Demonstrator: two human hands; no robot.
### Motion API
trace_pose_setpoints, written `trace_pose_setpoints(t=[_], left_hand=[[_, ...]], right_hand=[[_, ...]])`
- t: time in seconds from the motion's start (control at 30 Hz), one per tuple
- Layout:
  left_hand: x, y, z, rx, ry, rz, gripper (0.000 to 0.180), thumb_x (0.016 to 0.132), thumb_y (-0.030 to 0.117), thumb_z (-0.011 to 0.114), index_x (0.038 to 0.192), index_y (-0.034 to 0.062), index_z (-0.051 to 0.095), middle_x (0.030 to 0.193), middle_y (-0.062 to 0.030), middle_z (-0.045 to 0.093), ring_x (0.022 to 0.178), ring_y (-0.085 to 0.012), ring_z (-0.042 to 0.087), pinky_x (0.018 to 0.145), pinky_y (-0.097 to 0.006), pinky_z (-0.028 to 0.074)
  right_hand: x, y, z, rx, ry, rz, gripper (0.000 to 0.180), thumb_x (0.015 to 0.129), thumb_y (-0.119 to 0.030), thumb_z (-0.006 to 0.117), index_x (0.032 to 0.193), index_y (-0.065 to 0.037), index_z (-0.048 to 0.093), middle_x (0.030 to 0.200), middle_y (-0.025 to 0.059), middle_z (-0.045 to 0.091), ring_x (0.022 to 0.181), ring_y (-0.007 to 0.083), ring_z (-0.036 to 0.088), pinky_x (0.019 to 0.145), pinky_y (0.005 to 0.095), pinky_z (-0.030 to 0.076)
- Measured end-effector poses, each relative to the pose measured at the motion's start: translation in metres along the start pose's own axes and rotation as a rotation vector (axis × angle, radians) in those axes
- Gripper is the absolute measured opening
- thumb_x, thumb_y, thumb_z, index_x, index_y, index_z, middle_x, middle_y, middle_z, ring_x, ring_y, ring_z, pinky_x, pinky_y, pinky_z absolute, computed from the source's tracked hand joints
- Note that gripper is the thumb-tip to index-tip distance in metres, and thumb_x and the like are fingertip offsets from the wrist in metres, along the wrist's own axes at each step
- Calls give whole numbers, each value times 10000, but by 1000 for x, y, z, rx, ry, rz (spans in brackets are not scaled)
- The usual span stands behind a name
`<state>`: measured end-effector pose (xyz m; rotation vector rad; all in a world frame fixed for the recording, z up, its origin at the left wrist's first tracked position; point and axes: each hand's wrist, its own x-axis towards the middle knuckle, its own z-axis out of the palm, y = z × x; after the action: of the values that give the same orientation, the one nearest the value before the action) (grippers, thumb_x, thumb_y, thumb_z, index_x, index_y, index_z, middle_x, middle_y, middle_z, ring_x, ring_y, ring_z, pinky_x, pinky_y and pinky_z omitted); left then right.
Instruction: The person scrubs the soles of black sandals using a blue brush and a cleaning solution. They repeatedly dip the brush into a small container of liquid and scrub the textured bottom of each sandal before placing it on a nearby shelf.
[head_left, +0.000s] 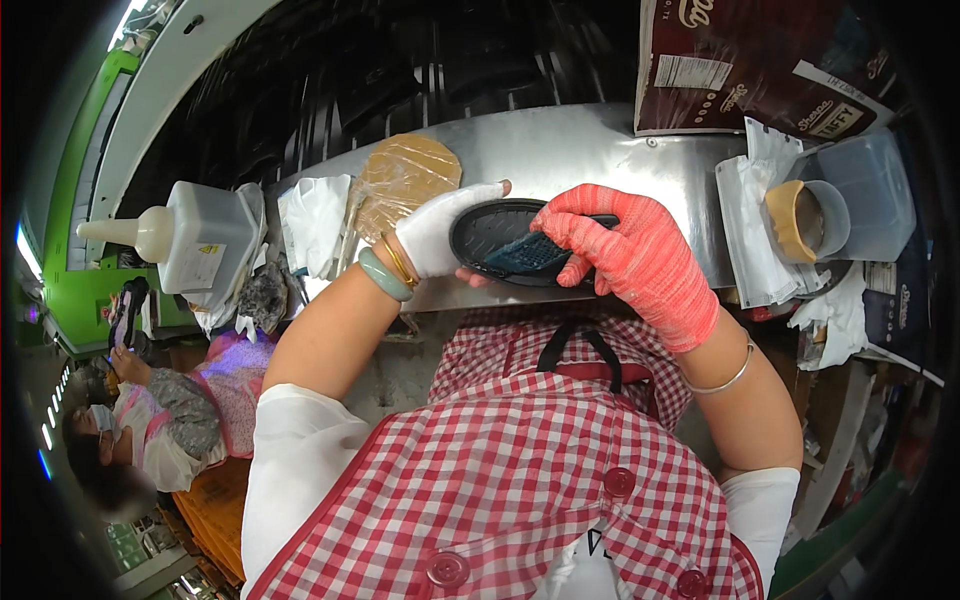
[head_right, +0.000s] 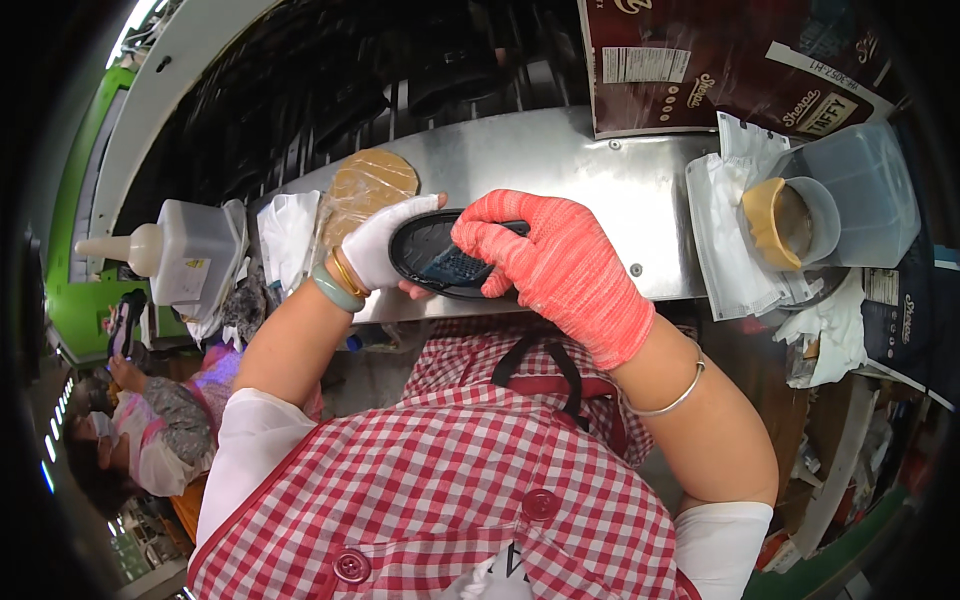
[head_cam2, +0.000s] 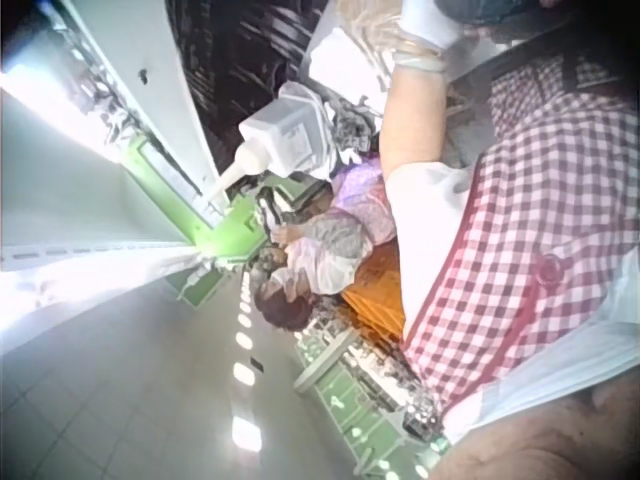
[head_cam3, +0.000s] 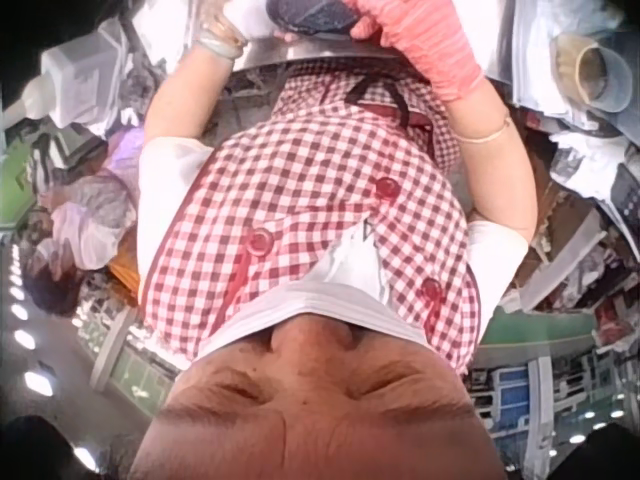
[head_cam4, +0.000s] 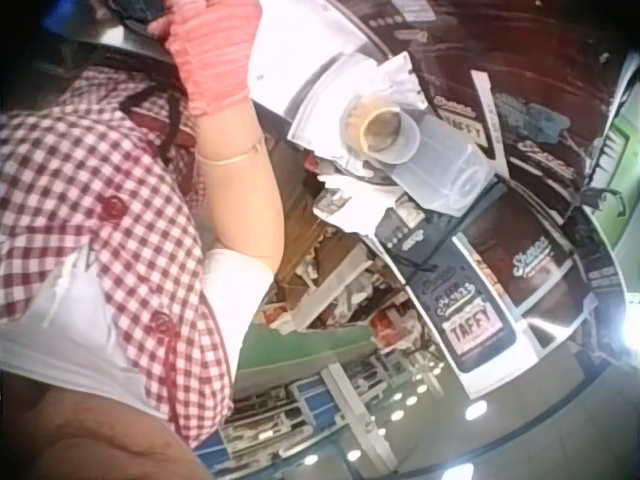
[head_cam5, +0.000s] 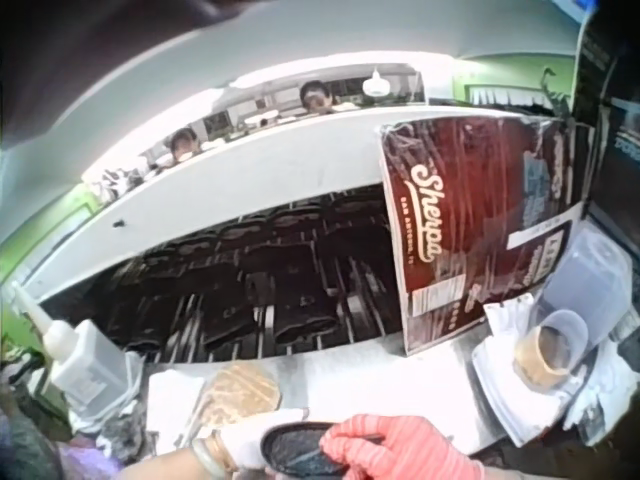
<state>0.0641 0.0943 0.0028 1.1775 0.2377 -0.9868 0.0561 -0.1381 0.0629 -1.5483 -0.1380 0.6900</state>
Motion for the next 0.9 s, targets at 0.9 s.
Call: trace_pose_setpoints(t=[0.9], left_hand=[[2,12,-8,228,-13,38,461,972,362,336,910,-8,605,602,-107,630,451,-127,586,391,-177,410]], right_hand=[[-61,5,-81,-97,346,81,190,830,-198,611,907,-37,676,728,7,629,531,41,542,465,158,372]])
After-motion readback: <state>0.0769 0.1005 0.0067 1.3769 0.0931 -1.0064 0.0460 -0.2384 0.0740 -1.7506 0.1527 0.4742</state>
